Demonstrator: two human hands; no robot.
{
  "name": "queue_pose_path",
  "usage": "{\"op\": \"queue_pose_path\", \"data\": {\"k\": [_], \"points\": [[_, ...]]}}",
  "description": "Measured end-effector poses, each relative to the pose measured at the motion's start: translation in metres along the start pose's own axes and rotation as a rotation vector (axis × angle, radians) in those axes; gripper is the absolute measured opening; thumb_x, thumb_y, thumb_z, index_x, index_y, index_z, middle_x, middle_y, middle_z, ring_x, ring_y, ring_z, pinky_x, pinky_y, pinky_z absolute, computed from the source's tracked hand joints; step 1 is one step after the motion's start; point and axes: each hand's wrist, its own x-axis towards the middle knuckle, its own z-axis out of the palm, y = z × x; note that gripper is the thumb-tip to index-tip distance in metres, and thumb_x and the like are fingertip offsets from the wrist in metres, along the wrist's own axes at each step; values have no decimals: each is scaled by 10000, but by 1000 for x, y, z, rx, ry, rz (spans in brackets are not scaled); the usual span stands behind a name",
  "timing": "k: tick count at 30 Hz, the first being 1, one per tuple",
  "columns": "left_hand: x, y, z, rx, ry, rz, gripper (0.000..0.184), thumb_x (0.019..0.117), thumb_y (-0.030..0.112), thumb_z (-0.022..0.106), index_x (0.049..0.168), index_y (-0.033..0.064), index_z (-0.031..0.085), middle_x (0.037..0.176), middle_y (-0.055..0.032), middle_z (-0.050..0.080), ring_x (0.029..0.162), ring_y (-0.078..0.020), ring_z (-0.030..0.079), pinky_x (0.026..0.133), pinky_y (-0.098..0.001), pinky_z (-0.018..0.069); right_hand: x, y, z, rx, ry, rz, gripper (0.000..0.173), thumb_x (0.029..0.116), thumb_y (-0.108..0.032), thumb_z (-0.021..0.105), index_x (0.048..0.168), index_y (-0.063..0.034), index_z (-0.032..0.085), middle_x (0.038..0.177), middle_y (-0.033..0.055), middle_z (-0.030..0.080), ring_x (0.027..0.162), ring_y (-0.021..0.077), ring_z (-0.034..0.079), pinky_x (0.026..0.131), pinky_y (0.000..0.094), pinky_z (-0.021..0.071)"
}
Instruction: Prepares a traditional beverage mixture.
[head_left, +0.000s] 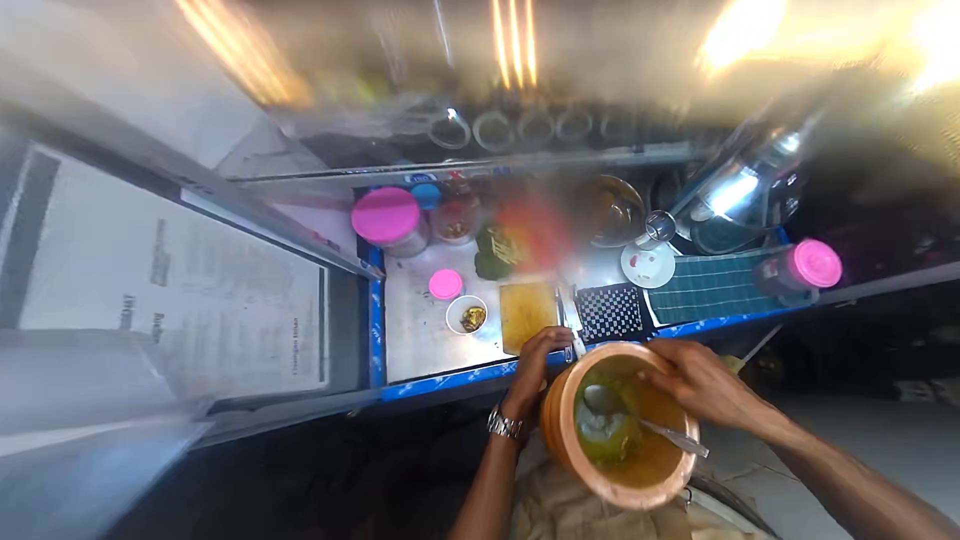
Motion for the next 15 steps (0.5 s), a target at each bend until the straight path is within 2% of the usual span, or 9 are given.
{"op": "queue_pose_path", "data": {"k": [1,3,8,11,15], "points": [[-7,-9,-2,12,125,-15,466,1073,191,272,1240,-77,614,1137,-149,715,1056,-186,685,980,-375,529,0,14,-5,4,59,78,313,999,-278,611,1218,-65,676,1055,120,714,978,261,694,893,503,548],[-32,-23,-9,24,271,-88,434,1080,176,291,1243,-68,611,1097,-124,716,1007,-162,686,942,-354,541,8,37,-15,8,181,193,305,998,-251,620,1225,-56,677,1047,146,715,970,291,696,884,536,544],[-89,-52,-12,91,318,-283,402,1072,145,327,1264,-87,592,1144,-179,695,1013,-211,689,938,-383,546,56,77,-28,-6,360,303,285,998,-183,627,1222,-15,678,1104,215,702,1048,386,672,937,604,495],[-102,-58,-6,92,337,-333,397,1064,148,329,1260,-68,600,1130,-162,705,1007,-197,693,922,-366,550,87,100,-28,15,361,332,283,982,-177,640,1209,-10,668,1102,220,698,1057,394,670,928,602,505],[-108,-57,5,48,385,-352,392,1058,151,333,1264,-59,591,1114,-138,708,999,-168,689,902,-340,548,111,127,-18,67,254,395,349,1009,-230,589,1280,-14,634,1201,227,677,1158,384,643,1001,582,481]]}}
